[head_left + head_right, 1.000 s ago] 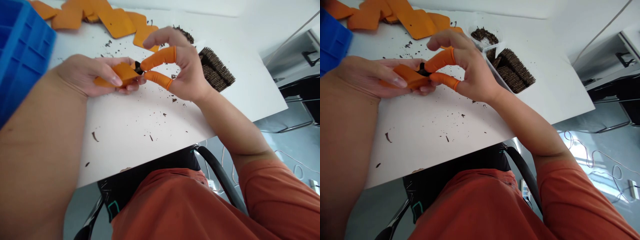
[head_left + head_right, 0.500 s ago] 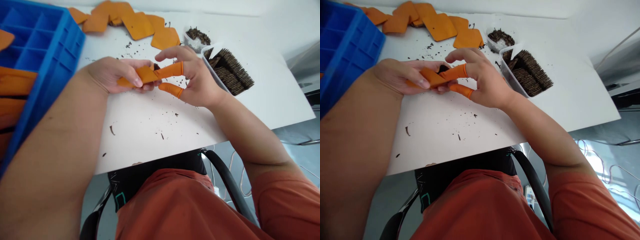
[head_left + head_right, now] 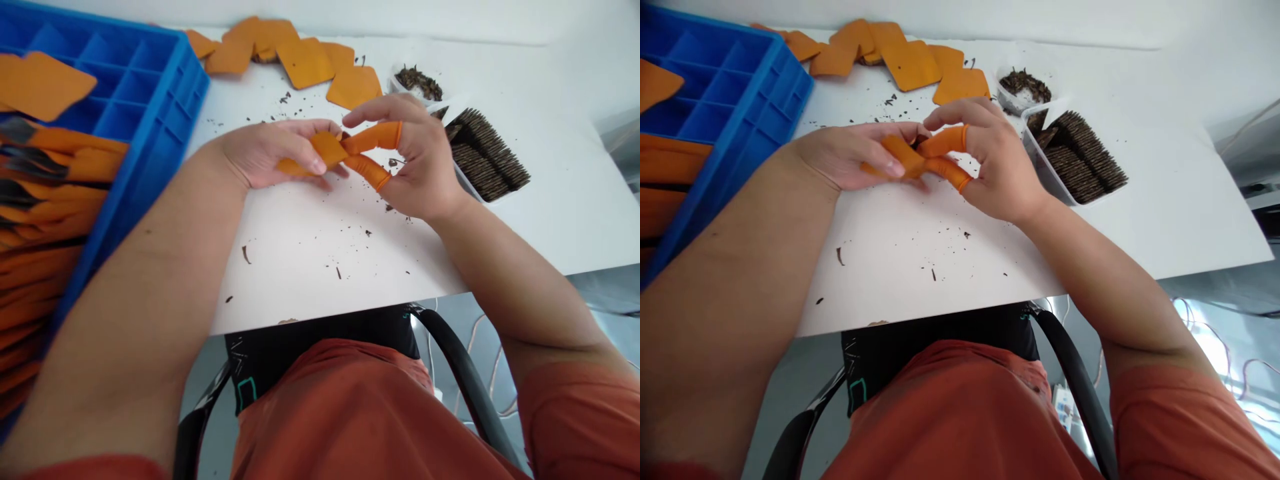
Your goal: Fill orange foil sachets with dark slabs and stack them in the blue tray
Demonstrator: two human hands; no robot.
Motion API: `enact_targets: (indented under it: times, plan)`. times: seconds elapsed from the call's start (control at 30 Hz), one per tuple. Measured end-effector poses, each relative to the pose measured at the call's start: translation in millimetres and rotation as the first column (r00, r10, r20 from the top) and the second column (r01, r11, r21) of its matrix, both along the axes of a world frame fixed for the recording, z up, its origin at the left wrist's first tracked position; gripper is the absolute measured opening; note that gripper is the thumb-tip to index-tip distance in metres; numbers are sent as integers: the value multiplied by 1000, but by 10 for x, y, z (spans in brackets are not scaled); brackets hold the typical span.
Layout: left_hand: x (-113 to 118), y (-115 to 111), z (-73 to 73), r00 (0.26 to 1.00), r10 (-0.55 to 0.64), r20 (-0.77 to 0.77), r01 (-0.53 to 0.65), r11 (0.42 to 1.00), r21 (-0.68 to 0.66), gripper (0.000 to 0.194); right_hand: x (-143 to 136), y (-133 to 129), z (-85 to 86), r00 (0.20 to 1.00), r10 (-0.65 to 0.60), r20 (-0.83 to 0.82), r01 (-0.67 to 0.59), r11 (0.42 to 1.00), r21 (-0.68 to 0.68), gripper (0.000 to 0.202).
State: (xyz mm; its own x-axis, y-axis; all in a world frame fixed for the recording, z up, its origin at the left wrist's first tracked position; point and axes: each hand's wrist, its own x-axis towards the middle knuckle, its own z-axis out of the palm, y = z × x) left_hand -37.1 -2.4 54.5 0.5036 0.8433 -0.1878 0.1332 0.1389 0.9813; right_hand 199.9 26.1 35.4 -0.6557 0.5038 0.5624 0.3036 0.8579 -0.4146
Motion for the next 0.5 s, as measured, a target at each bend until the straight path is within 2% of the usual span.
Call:
enact_targets:
  times: [0.07, 0.13, 0.17, 0.23, 0.3, 0.37, 0.4, 0.43, 0.5]
  plan:
    - [89, 11, -44, 983, 179, 42, -183, 967, 175, 37, 13, 17, 14, 996, -56, -69, 58, 998, 17, 28]
    - [183, 15, -75, 943, 320, 93, -331, 864, 378, 32, 21, 22, 32, 984, -138, -112, 144, 988, 50, 30]
    - [222, 10, -80, 924, 370, 91, -368, 803, 468, 32, 22, 21, 42, 977, -177, -120, 186, 980, 66, 30]
    - [272, -10, -72, 889, 457, 6, -366, 705, 608, 28, 23, 10, 60, 967, -226, -120, 237, 968, 85, 28]
    - [278, -31, -51, 841, 522, -139, -306, 673, 674, 24, 26, -7, 78, 966, -214, -142, 229, 969, 94, 25]
    - [249, -33, -34, 806, 556, -204, -299, 680, 670, 23, 37, -20, 94, 963, -161, -216, 186, 978, 97, 21]
    - [229, -27, -25, 796, 586, -153, -362, 663, 656, 22, 45, -22, 99, 955, -145, -260, 173, 981, 89, 21]
    - [212, -18, -11, 793, 607, -60, -459, 658, 598, 22, 54, -20, 99, 944, -139, -299, 169, 983, 77, 23]
    - [201, -7, 48, 735, 642, 219, -676, 666, 316, 16, 66, 1, 78, 930, -146, -336, 174, 983, 55, 33]
